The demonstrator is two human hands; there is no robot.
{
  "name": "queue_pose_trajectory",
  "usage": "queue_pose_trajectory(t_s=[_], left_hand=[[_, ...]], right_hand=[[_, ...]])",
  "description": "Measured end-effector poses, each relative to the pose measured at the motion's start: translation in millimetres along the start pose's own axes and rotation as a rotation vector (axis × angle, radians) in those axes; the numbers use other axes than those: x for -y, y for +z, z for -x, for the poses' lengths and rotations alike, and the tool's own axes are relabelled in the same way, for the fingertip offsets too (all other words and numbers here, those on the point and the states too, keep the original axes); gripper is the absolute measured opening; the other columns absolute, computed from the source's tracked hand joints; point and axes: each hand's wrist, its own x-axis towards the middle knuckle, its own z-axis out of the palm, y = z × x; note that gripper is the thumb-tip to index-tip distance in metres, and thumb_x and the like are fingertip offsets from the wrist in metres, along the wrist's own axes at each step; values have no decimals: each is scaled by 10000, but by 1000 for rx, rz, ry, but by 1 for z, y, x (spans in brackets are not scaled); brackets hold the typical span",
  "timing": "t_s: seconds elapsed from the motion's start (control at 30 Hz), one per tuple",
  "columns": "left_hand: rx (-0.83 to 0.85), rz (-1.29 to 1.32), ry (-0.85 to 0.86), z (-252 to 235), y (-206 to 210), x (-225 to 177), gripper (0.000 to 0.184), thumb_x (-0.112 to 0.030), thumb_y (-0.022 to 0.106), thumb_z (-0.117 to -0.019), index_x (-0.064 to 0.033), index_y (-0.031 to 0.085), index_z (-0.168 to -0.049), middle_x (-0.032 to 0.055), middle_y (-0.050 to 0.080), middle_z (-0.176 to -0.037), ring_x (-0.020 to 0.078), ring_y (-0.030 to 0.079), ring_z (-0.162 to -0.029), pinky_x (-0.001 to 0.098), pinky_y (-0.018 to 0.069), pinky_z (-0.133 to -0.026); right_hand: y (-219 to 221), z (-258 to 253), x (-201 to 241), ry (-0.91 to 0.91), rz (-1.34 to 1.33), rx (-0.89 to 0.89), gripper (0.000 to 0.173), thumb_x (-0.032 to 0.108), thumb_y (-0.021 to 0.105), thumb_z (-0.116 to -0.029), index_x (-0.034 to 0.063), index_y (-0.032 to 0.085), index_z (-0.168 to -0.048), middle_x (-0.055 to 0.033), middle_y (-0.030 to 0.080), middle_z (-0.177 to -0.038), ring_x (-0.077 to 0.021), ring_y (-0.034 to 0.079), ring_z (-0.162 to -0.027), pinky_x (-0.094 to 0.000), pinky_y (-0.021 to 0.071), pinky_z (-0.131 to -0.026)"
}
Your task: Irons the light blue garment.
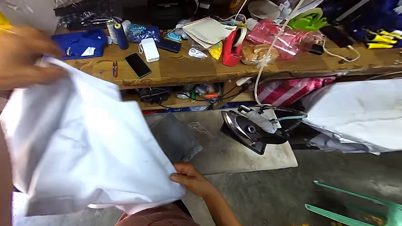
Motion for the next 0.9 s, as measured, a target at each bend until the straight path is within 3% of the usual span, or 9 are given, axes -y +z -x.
queue_pose_trajectory(t_s=[0.03,0.13,0.2,0.3,0.37,0.47,0.63,0.73,0.9], left_hand=[[174,32,-83,-28,35,-32,331,-316,727,-869,-47,716,-1060,174,692,-1055,349,659,-990,631,518,-867],[497,287,-171,-84,178,-68,173,-215,777,-875,-73,721,-958,128,700,-923,309,670,-879,609,531,-792],[616,350,-137,-102,258,-74,199,-206,774,-898,-44,731,-1004,161,716,-1007,336,679,-981,613,522,-906],[770,271,-160,-116,320,-77,257,-241,755,-925,-38,719,-1078,187,701,-1134,372,651,-1106,626,482,-978],[809,319,-191,-116,334,-67,262,-275,752,-932,-39,713,-1039,176,694,-1114,351,644,-1081,611,479,-959],[831,554,-253,-113,337,-51,221,-245,719,-965,-27,697,-998,157,672,-936,284,634,-899,535,495,-843],[836,826,-441,-100,332,-47,226,-218,684,-992,-8,694,-1077,125,700,-958,180,654,-858,401,534,-838],[865,881,-525,-91,316,-32,234,-265,656,-1004,-34,692,-1025,76,688,-906,130,636,-812,353,530,-797],[897,877,-621,-57,273,-2,216,-224,625,-1017,-31,678,-1099,43,667,-965,80,610,-857,298,513,-849]], right_hand=[[-16,25,-15,89,-32,-65,178,207,619,-1005,92,743,-1060,10,750,-925,-67,699,-839,-295,595,-764],[-56,97,-58,321,-85,-301,187,189,608,-990,90,745,-1070,-17,760,-950,-111,717,-864,-346,613,-799],[-73,126,-77,425,-43,-480,174,141,602,-986,60,733,-1066,-32,757,-928,-126,720,-847,-351,617,-794],[-88,133,-77,517,191,-606,168,153,642,-970,34,718,-1061,-32,729,-915,-99,688,-841,-317,581,-798],[-91,126,-65,561,367,-619,230,180,652,-982,11,702,-1129,-81,722,-990,-133,687,-892,-348,575,-847],[-88,95,-42,533,582,-638,266,220,642,-1004,32,693,-1184,-108,738,-1024,-184,723,-899,-401,602,-863],[-78,14,-44,400,958,-717,402,335,677,-977,29,684,-1238,-143,730,-1037,-267,720,-901,-468,592,-843],[-79,-12,-52,459,1018,-742,390,296,732,-933,28,668,-1209,-152,717,-976,-318,703,-897,-533,562,-835],[-90,-6,-53,515,918,-731,433,344,768,-911,18,661,-1175,-146,715,-882,-301,707,-801,-524,572,-773]])
